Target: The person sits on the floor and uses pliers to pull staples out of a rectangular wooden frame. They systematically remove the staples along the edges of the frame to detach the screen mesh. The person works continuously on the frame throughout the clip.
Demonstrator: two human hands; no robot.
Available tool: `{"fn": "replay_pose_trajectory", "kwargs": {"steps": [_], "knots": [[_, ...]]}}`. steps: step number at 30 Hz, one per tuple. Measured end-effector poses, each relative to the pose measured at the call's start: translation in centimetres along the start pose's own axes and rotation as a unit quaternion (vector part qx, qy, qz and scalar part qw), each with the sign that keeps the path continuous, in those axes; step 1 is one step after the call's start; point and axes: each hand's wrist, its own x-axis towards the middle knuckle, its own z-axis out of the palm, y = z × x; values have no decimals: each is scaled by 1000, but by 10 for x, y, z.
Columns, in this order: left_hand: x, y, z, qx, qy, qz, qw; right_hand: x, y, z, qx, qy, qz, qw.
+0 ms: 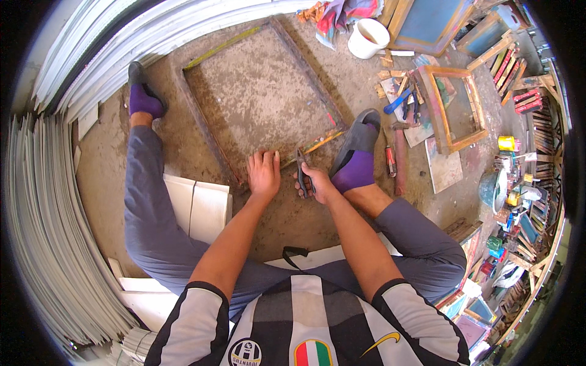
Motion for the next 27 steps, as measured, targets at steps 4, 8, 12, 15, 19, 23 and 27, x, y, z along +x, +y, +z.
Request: {"fn": "replay_pose_trajectory", "kwargs": {"steps": [4,8,12,15,19,23,27], "knots": [[4,7,7,95,-7,-42,995,-1,4,14,-15,56,-31,998],[4,10,10,125,-16,-47,991,-11,-11,28,4,93,30,995],[1,3,12,141,1,-5,990,-25,-33,36,37,79,60,994],[0,4,5,124,-32,36,991,-48,-39,18,48,54,-11,997],[-5,-2,2,98,-21,87,991,-70,-21,4,-45,79,-84,992],[-5,-10,2,75,17,130,989,-67,8,-10,-107,37,-78,990],[-3,-35,-9,71,3,159,985,-74,23,-3,-87,32,-61,994]]}}
